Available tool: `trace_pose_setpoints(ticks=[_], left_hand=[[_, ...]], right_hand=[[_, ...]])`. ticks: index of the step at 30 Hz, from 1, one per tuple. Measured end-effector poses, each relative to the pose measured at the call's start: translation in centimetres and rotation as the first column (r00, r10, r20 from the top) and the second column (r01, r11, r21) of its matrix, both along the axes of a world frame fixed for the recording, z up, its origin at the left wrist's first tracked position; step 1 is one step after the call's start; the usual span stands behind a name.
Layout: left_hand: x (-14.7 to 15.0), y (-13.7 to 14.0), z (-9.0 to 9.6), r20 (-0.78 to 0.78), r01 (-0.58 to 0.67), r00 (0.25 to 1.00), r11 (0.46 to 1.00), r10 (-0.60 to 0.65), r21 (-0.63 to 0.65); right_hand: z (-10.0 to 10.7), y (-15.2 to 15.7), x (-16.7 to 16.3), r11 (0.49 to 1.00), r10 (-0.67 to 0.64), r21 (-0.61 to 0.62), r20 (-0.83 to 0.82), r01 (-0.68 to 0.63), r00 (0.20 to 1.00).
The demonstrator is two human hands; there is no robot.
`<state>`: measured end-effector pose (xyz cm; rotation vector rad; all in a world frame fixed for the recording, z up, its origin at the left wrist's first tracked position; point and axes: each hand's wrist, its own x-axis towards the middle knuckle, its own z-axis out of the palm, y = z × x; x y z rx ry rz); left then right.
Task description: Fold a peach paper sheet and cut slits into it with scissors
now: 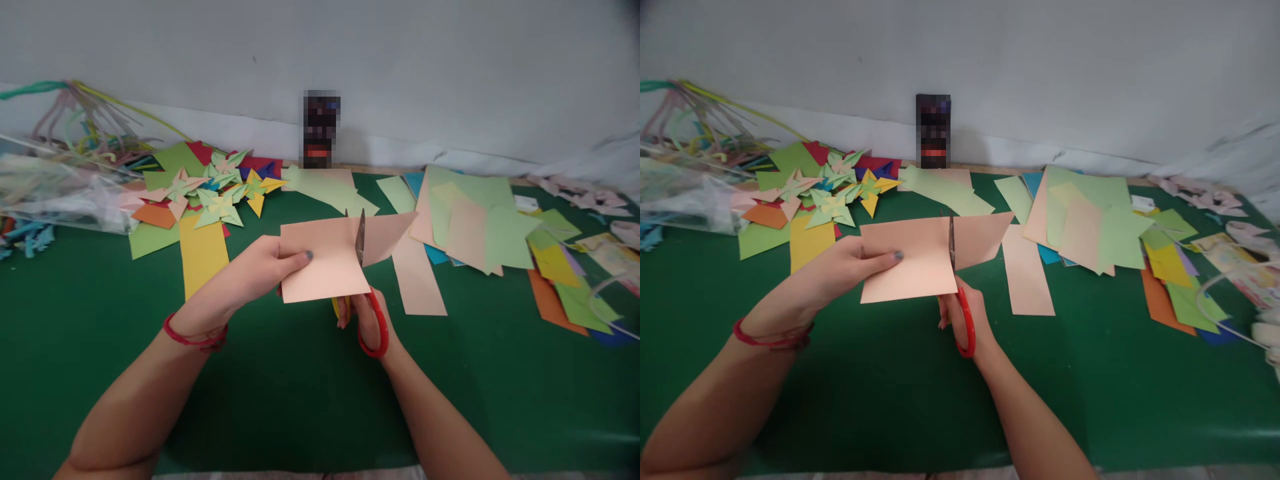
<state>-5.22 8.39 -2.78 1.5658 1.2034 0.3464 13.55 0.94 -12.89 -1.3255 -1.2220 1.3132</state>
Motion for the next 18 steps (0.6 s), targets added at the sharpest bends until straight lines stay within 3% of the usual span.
trace_pose_setpoints(ticks=[18], left_hand=[[-0.06,0.07,-0.27,0.03,-0.016,0.999,0.999,0.018,-0.039]], right_hand=[[0.15,-0.2,-0.35,0.999,-0.05,-0.01,-0.038,0.05,0.998]])
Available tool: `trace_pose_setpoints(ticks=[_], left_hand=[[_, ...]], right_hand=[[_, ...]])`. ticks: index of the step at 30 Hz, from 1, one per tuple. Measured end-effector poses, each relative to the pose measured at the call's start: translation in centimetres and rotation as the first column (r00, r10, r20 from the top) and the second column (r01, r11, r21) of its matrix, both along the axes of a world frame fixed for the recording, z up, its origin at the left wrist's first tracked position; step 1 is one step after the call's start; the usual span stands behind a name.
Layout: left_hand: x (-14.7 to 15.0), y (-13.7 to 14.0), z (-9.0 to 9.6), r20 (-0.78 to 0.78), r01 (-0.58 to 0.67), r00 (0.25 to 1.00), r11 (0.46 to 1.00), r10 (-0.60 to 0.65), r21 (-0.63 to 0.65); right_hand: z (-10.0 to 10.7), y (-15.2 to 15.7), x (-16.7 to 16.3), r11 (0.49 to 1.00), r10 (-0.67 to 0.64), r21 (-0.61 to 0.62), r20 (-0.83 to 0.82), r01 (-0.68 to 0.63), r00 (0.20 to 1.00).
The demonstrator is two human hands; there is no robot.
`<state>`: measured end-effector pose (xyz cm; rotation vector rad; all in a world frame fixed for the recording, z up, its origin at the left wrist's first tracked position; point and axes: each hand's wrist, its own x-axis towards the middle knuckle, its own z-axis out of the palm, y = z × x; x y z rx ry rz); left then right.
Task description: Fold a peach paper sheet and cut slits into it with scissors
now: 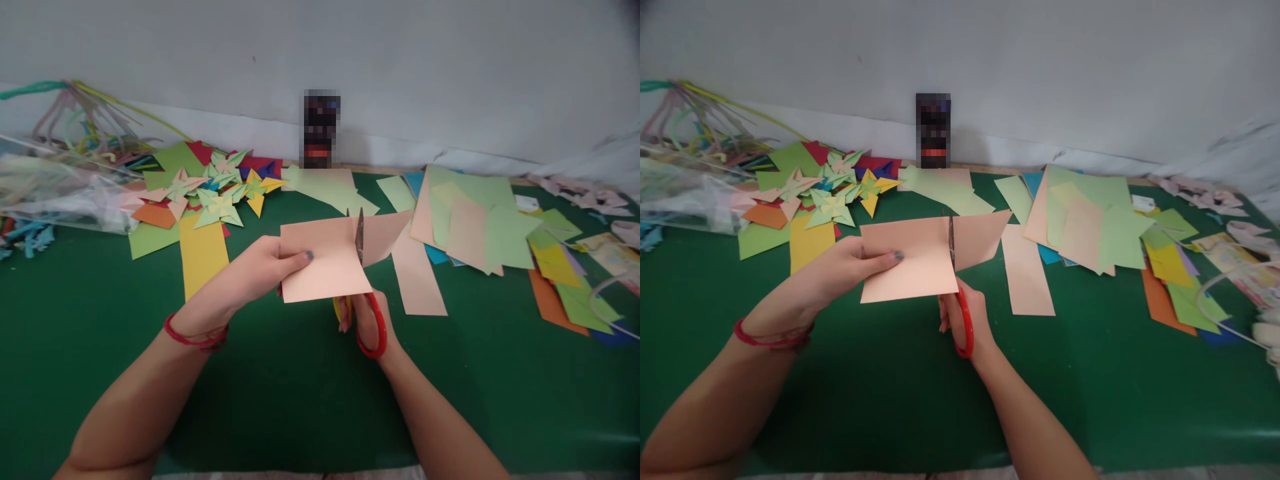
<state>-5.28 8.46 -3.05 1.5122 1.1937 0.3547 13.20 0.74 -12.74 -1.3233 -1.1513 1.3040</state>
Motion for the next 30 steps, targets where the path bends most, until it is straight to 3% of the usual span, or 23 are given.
trace_pose_setpoints(ticks=[8,16,24,30], left_hand=[[0.1,-0.09,0.34,-0.08,0.001,0.997,0.998,0.005,0.069],[0.11,-0.09,0.31,-0.031,0.0,1.0,1.0,0.001,0.019],[0.1,-0.08,0.21,0.012,-0.031,0.999,0.999,0.031,-0.039],[0.27,-0.2,0.64,-0.032,-0.047,0.998,0.999,0.047,-0.012]], right_hand=[[-0.02,-0.17,0.05,0.999,-0.021,-0.034,-0.006,0.021,1.0],[-0.13,-0.25,-0.09,0.998,-0.038,-0.051,0.014,0.039,0.999],[0.28,-0.11,-0.01,0.998,-0.053,0.056,0.213,0.042,0.976],[0.11,-0.29,-0.05,0.998,-0.061,0.036,0.199,0.054,0.978]])
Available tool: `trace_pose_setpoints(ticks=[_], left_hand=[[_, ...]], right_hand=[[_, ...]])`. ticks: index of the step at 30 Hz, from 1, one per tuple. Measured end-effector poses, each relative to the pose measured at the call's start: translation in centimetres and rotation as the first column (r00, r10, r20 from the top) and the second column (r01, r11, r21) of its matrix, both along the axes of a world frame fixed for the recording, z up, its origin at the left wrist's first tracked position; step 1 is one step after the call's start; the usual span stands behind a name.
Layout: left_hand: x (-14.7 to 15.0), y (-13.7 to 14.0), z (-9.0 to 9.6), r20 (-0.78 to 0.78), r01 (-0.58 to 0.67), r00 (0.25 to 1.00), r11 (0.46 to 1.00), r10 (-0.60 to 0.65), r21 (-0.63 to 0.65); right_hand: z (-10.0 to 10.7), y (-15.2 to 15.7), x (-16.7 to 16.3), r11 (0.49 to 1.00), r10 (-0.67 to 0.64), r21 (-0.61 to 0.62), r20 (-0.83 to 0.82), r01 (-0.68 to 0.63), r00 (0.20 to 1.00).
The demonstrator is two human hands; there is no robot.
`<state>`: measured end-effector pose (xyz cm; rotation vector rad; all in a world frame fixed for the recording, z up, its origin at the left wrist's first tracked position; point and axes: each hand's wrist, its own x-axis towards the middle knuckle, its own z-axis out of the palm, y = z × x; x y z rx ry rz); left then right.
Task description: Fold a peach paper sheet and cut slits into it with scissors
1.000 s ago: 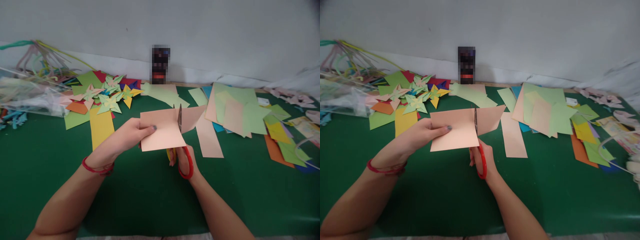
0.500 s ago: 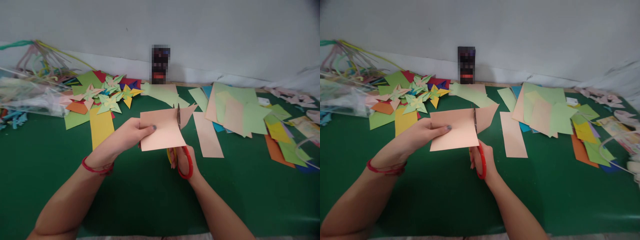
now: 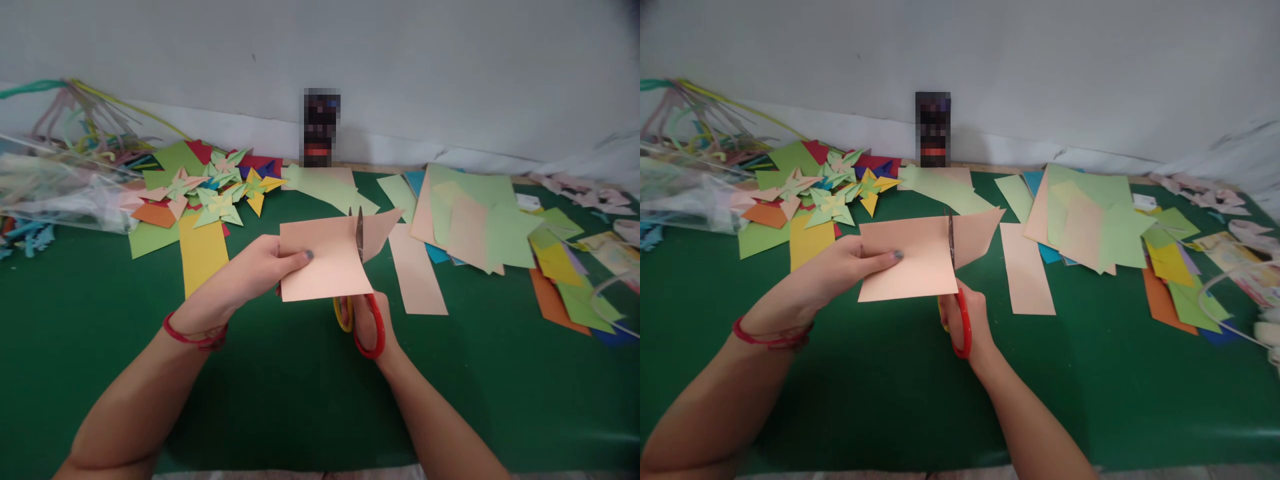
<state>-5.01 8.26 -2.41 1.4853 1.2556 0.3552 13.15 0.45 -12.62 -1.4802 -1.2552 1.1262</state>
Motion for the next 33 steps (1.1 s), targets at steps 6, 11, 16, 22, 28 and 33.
trace_pose_setpoints(ticks=[6,11,16,22,28,33], left_hand=[[0.05,-0.04,0.12,-0.009,-0.003,1.0,1.0,0.003,0.028],[0.0,-0.1,0.41,-0.001,0.012,1.0,1.0,-0.012,0.028],[-0.06,-0.07,0.38,-0.034,0.006,0.999,0.999,-0.005,0.034],[-0.1,-0.05,0.2,-0.003,0.009,1.0,0.999,-0.009,0.036],[-0.19,0.0,0.02,0.019,0.002,1.0,1.0,-0.002,0.008],[-0.36,0.17,-0.26,0.066,0.012,0.998,0.999,-0.009,-0.043]], right_hand=[[-0.27,-0.03,0.11,1.0,-0.027,0.0,0.009,0.027,1.0],[-0.1,0.03,0.19,1.0,-0.021,-0.003,0.061,0.022,0.998],[-0.05,0.05,0.18,0.999,-0.034,-0.009,0.063,0.034,0.997],[0.43,0.03,0.03,0.998,-0.049,-0.032,0.044,0.051,0.998],[0.27,-0.07,-0.04,0.997,-0.057,-0.058,0.008,0.058,0.998],[0.15,-0.13,0.21,0.999,-0.035,-0.036,0.004,0.035,0.999]])
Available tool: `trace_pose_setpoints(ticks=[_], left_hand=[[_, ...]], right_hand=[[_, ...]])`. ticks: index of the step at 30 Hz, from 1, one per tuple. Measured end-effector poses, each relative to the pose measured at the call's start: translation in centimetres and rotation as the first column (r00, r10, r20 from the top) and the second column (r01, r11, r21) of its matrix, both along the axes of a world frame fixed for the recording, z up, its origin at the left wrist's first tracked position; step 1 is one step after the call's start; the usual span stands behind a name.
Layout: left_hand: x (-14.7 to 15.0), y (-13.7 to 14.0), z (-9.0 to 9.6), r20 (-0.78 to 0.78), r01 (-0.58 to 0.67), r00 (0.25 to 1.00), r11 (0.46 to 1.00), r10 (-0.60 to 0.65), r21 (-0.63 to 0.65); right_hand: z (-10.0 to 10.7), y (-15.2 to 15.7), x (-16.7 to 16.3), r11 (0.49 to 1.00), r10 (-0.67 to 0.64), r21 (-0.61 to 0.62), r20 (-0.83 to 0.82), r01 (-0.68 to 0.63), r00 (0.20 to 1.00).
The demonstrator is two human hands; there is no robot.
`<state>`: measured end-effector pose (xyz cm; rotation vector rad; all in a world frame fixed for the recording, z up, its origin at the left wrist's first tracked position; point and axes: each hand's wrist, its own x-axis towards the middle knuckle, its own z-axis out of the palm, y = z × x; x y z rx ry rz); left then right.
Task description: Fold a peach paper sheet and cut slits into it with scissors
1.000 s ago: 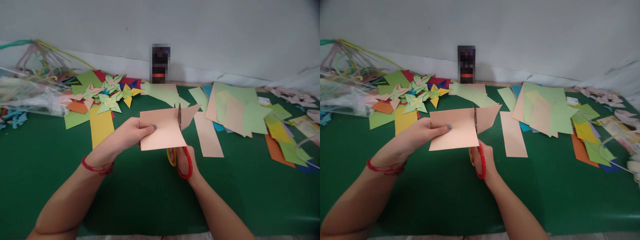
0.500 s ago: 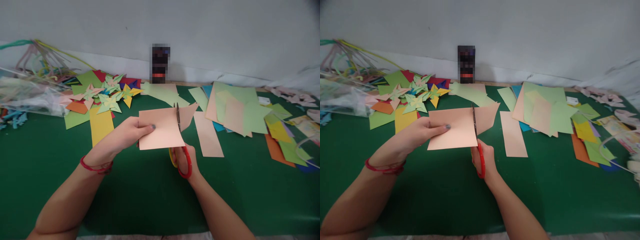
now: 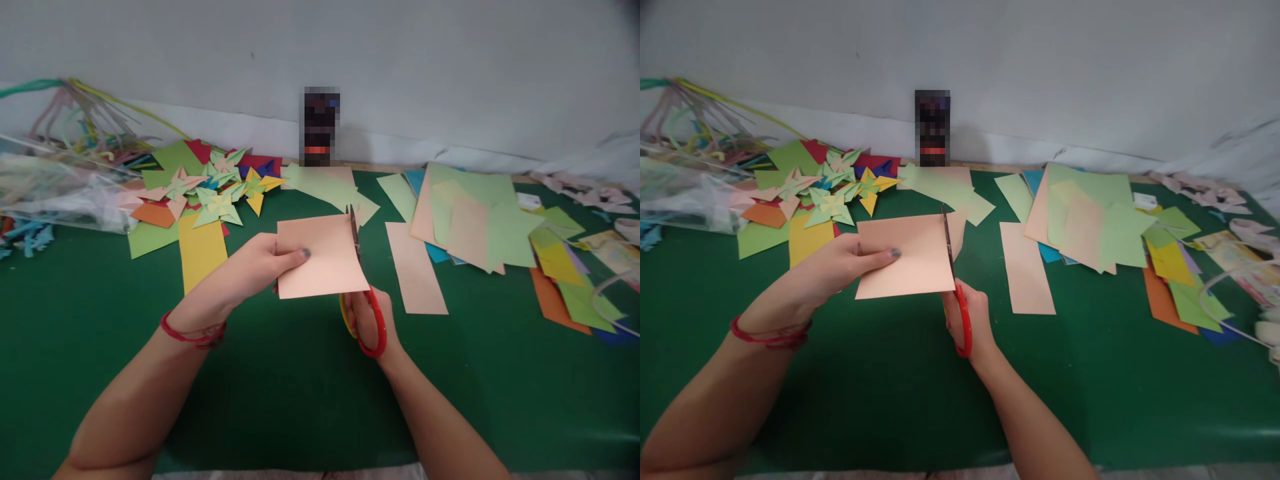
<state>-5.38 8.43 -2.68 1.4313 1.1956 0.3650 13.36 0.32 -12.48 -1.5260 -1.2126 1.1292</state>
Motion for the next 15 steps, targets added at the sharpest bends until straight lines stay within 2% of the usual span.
trace_pose_setpoints(ticks=[7,12,15], left_hand=[[-0.01,0.05,0.32,-0.026,-0.01,1.0,0.999,0.009,-0.045],[0.08,0.02,0.56,-0.052,-0.01,0.999,0.999,0.009,-0.03],[0.04,0.02,0.56,-0.044,-0.018,0.999,0.999,0.016,-0.04]], right_hand=[[0.11,0.1,0.06,1.0,-0.015,-0.028,-0.08,0.012,0.997],[0.39,0.56,-0.28,0.995,-0.025,-0.102,-0.252,-0.001,0.967],[0.45,0.91,-0.33,0.995,0.054,-0.064,-0.345,-0.081,0.937]])
